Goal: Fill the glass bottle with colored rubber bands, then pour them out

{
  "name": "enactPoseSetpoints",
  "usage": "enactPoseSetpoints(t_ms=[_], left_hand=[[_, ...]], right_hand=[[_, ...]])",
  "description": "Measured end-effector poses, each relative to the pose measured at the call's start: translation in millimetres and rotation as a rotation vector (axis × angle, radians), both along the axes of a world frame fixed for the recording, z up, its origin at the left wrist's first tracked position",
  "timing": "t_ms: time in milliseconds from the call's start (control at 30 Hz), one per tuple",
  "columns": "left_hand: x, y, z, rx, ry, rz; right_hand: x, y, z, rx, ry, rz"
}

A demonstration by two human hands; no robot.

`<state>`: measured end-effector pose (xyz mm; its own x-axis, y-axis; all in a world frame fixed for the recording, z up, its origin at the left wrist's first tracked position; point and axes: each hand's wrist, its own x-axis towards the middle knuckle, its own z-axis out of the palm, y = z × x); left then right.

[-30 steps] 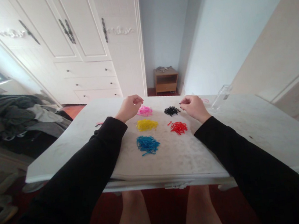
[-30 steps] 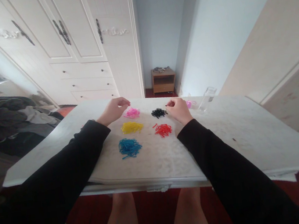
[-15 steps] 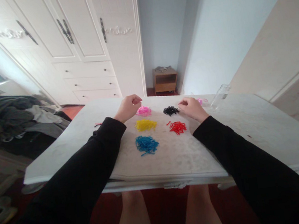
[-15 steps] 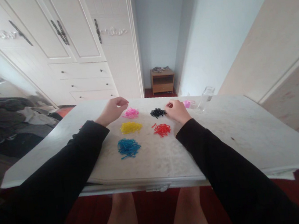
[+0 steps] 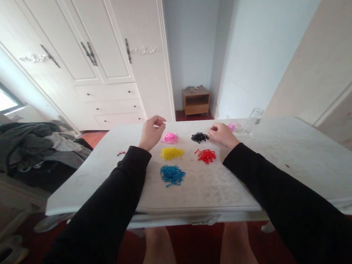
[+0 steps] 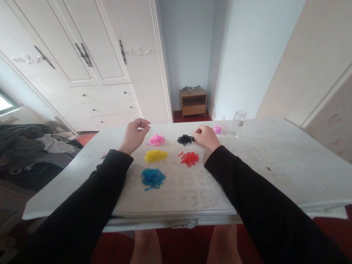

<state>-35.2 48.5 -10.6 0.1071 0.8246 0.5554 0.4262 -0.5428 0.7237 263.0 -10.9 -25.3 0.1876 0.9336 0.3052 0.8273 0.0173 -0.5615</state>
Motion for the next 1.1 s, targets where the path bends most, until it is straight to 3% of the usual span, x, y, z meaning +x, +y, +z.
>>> enactPoseSetpoints(t_ms=[133, 233, 333, 400, 467, 600, 800, 1100], left_hand=[[-6, -2, 16.1, -0.037, -0.252, 0.032], [-33, -4, 32.2, -0.102, -0.324, 0.018], [-79, -8, 43.5, -0.139, -0.162, 0.019], [-112, -13, 44.4, -0.266, 0.011, 0.001], [-140, -19, 40.0, -0.377, 0.182, 0.0], [-175, -31, 24.6, -0.436, 0.376, -0.002], [-182, -49, 14.7, -0.476, 0.513, -0.119], [-169, -58, 10.9, -0.487, 0.39, -0.162]], right_hand=[[0, -1, -1, 0.003, -0.008, 0.005], [1, 0, -2, -0.007, -0.005, 0.009], [1, 0, -2, -0.027, -0.004, 0.016], [1, 0, -1, -0.042, -0.006, 0.019], [1, 0, 0, -0.053, -0.007, 0.022], [2, -1, 1, -0.063, -0.014, 0.027], [4, -2, 1, -0.066, -0.023, 0.03], [6, 0, -3, -0.047, -0.026, 0.042]])
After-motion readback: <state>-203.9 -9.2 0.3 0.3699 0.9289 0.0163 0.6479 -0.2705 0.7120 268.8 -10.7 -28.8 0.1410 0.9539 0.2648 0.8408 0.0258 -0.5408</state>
